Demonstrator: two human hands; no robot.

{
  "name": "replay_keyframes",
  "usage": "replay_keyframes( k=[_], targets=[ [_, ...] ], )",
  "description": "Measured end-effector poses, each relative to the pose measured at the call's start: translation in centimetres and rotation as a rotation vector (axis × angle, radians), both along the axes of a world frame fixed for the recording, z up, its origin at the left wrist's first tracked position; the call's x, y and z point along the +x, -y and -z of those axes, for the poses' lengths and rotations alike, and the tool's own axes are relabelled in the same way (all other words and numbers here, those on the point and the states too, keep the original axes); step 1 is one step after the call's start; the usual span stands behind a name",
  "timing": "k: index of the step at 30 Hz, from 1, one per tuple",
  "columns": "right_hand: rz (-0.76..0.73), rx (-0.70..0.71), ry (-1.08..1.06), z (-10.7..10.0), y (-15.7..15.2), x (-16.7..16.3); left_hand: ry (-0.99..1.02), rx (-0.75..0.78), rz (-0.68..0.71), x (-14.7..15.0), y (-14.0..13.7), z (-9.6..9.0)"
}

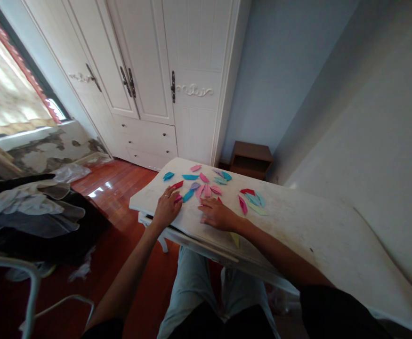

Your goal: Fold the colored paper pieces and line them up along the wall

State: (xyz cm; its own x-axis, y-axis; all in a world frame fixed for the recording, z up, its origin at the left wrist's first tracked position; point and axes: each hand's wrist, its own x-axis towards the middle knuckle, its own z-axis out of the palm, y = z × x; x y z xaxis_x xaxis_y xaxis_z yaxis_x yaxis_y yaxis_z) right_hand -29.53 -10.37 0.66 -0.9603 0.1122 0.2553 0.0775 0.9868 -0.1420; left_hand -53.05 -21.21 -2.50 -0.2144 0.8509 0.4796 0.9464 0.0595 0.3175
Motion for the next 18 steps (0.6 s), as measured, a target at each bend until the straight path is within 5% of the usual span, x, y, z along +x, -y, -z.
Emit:
replay_keyframes(
  k=[4, 11, 18],
  targets=[
    [0.006, -0.053, -0.043, -0.4, -1.2, 1.8, -0.051, 0.008, 0.138, 3.3, -1.7, -1.3],
    [0.096, -0.026, 0.132, -1.2, -3.7, -2.0, -0.158, -0.197, 0.211, 6.7, -6.2, -1.2],
    [0.253, -0.011, 0.136, -0.8, -6.0, 0.3, -0.156, -0.193, 0.111, 6.2, -4.2, -0.6]
  ],
)
